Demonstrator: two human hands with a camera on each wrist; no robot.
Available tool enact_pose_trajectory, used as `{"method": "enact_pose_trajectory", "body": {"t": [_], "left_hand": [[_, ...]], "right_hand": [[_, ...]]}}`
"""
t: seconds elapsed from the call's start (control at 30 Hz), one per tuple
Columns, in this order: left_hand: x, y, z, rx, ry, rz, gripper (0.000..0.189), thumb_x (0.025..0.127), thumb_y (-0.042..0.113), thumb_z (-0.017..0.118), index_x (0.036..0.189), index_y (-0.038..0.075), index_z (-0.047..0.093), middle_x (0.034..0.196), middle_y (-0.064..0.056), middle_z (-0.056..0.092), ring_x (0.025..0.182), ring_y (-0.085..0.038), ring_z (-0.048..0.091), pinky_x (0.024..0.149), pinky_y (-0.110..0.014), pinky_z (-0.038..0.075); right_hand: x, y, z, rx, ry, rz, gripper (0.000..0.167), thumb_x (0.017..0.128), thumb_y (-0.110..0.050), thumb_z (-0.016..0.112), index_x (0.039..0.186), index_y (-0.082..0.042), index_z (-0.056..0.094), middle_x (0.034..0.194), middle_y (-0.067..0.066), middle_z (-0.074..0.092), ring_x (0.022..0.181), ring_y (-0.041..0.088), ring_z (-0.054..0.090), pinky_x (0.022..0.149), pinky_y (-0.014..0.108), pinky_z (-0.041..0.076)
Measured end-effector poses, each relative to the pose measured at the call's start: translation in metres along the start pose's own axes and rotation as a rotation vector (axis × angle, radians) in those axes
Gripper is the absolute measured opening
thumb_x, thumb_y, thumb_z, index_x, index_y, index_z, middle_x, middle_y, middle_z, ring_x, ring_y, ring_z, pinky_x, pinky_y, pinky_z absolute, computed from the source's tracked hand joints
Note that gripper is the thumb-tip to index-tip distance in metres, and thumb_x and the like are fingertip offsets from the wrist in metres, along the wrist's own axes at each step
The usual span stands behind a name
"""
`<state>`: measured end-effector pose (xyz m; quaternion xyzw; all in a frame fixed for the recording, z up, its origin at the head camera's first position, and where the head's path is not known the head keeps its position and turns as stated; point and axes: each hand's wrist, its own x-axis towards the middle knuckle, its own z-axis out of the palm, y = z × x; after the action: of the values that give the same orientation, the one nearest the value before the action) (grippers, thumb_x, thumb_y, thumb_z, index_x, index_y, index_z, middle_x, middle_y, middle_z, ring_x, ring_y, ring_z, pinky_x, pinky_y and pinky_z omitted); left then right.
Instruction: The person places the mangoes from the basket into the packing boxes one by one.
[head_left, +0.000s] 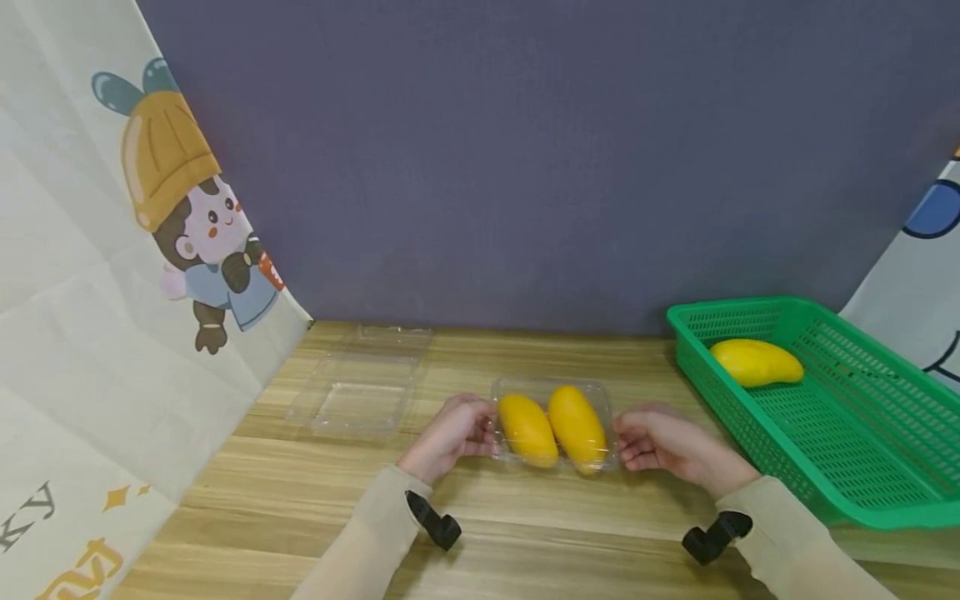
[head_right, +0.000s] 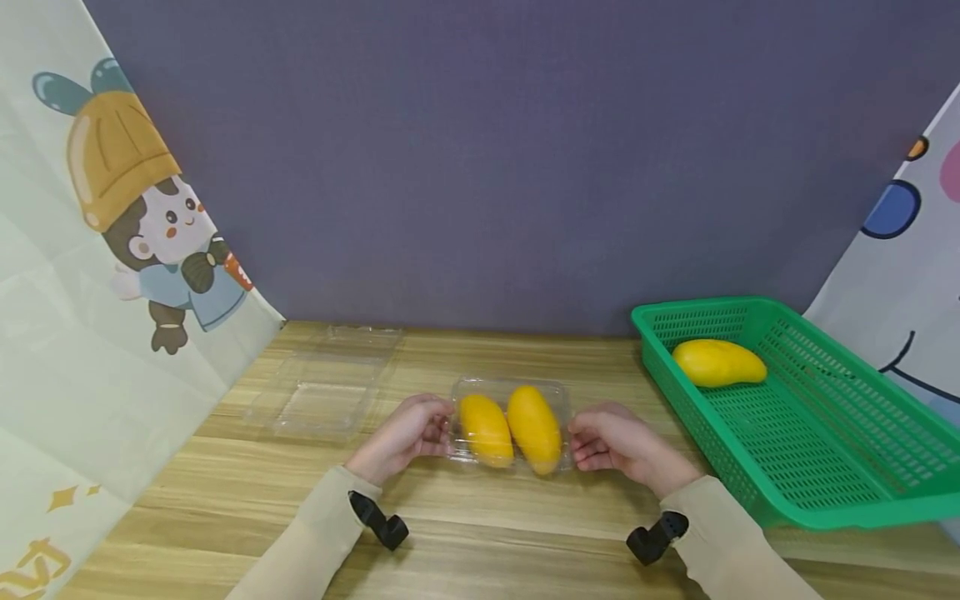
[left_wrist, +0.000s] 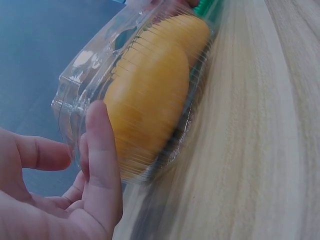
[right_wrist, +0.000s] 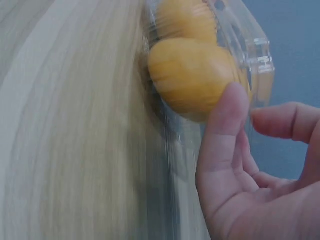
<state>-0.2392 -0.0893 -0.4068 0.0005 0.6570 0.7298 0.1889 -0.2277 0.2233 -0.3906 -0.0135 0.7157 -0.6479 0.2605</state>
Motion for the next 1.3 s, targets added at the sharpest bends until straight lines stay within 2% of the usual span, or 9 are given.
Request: {"method": "enact_pose_trajectory", "body": {"t": [0.13,0.27,0.5,0.67,0.87,1.1,1.3], "left_hand": [[-0.001,0.002,-0.001,0.000,0.013,0.003,0.029,0.090,0.014,0.052,0.109,-0.008,0.047,0.076,-0.008,0.053,0.061,-0.018,0.054,0.062,-0.034,0.055],[-0.002,0.005,-0.003,0.025,0.016,0.008,0.033,0.089,0.013,0.053,0.113,-0.008,0.047,0.079,-0.009,0.054,0.063,-0.019,0.055,0.064,-0.035,0.056],[-0.005,0.012,-0.007,0.094,0.008,0.005,0.034,0.089,0.011,0.050,0.118,-0.007,0.046,0.095,-0.021,0.054,0.068,-0.022,0.057,0.066,-0.037,0.056],[-0.008,0.014,-0.009,0.096,-0.024,-0.017,0.036,0.088,0.009,0.051,0.119,-0.006,0.045,0.088,-0.016,0.054,0.068,-0.021,0.056,0.068,-0.038,0.056],[-0.010,0.014,-0.011,0.135,-0.060,-0.052,0.049,0.076,0.002,0.053,0.124,-0.003,0.042,0.082,-0.014,0.053,0.065,-0.023,0.056,0.069,-0.039,0.056],[-0.007,0.010,-0.010,0.122,-0.034,-0.059,0.050,0.075,0.001,0.052,0.122,-0.005,0.039,0.081,-0.013,0.051,0.064,-0.023,0.054,0.066,-0.037,0.056],[-0.005,0.010,-0.008,0.096,-0.007,-0.049,0.052,0.074,-0.001,0.051,0.124,-0.008,0.037,0.083,-0.015,0.051,0.064,-0.021,0.054,0.065,-0.035,0.056]], "right_hand": [[0.002,0.000,0.003,0.022,0.001,-0.025,0.012,0.088,-0.010,0.053,0.079,-0.004,0.057,0.071,0.005,0.060,0.061,0.015,0.057,0.063,0.030,0.055],[0.004,-0.002,0.007,0.046,0.037,-0.018,0.012,0.088,-0.009,0.052,0.077,-0.005,0.056,0.070,0.005,0.059,0.060,0.015,0.056,0.062,0.029,0.054],[0.005,-0.007,0.014,0.033,0.096,-0.019,0.010,0.085,-0.008,0.051,0.078,-0.003,0.055,0.069,0.005,0.058,0.058,0.015,0.055,0.060,0.028,0.054],[0.008,-0.007,0.016,0.033,0.135,-0.009,0.010,0.086,-0.007,0.051,0.079,-0.002,0.056,0.069,0.006,0.057,0.058,0.016,0.054,0.059,0.028,0.054],[0.012,-0.007,0.015,0.041,0.166,-0.011,0.011,0.086,-0.007,0.053,0.085,0.003,0.056,0.070,0.006,0.057,0.059,0.016,0.054,0.059,0.028,0.054],[0.014,-0.007,0.016,0.048,0.185,-0.016,0.019,0.087,-0.009,0.054,0.096,0.008,0.054,0.072,0.006,0.057,0.061,0.017,0.056,0.060,0.028,0.054],[0.013,-0.008,0.015,0.040,0.163,-0.045,0.028,0.088,-0.012,0.056,0.103,0.012,0.051,0.074,0.007,0.059,0.064,0.017,0.058,0.061,0.030,0.055]]}}
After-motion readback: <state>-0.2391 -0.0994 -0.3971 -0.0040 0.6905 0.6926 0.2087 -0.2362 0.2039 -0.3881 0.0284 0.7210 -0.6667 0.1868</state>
